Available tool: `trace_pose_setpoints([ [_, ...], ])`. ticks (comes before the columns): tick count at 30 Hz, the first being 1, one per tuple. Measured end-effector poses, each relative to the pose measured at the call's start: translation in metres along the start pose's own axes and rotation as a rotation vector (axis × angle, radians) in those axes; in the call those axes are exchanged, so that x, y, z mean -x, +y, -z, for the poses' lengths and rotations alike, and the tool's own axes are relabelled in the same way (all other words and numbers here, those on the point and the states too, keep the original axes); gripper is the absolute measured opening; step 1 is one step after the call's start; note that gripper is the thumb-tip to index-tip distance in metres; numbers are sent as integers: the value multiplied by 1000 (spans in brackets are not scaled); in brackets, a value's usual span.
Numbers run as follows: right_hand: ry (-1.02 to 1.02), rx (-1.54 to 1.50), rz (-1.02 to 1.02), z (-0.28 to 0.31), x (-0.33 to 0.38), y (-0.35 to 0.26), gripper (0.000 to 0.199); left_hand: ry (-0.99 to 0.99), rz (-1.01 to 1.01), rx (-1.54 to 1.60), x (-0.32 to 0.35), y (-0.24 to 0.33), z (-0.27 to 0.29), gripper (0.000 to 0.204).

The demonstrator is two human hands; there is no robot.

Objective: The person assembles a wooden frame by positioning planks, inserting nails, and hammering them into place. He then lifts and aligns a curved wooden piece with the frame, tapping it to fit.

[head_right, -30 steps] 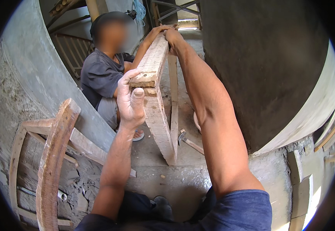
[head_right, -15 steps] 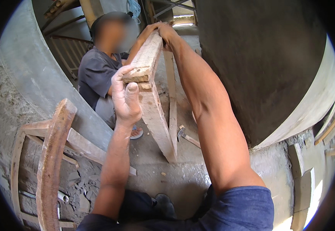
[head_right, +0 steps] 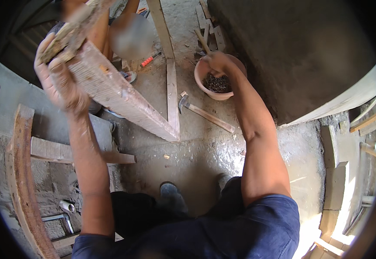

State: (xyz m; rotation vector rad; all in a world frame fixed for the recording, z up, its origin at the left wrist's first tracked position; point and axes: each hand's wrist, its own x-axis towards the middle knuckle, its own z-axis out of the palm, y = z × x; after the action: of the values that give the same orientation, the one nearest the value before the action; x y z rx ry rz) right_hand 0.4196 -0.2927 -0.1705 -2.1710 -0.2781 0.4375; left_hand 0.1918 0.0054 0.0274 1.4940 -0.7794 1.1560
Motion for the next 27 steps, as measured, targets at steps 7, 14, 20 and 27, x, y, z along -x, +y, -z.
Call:
trace_pose_setpoints([
  [7,-99,984,183,-17,-30,127,30,69,58,-109,5,2,2,72],
  [14,-40,950,131,-26,-32,127,29,88,93,-142,6,4,5,69],
  [20,-21,630,305,52,21,43,25,105,75,-216,-15,29,1,57],
  [27,76,361,810,100,176,-110,17,19,-206,-536,-20,114,-59,33],
])
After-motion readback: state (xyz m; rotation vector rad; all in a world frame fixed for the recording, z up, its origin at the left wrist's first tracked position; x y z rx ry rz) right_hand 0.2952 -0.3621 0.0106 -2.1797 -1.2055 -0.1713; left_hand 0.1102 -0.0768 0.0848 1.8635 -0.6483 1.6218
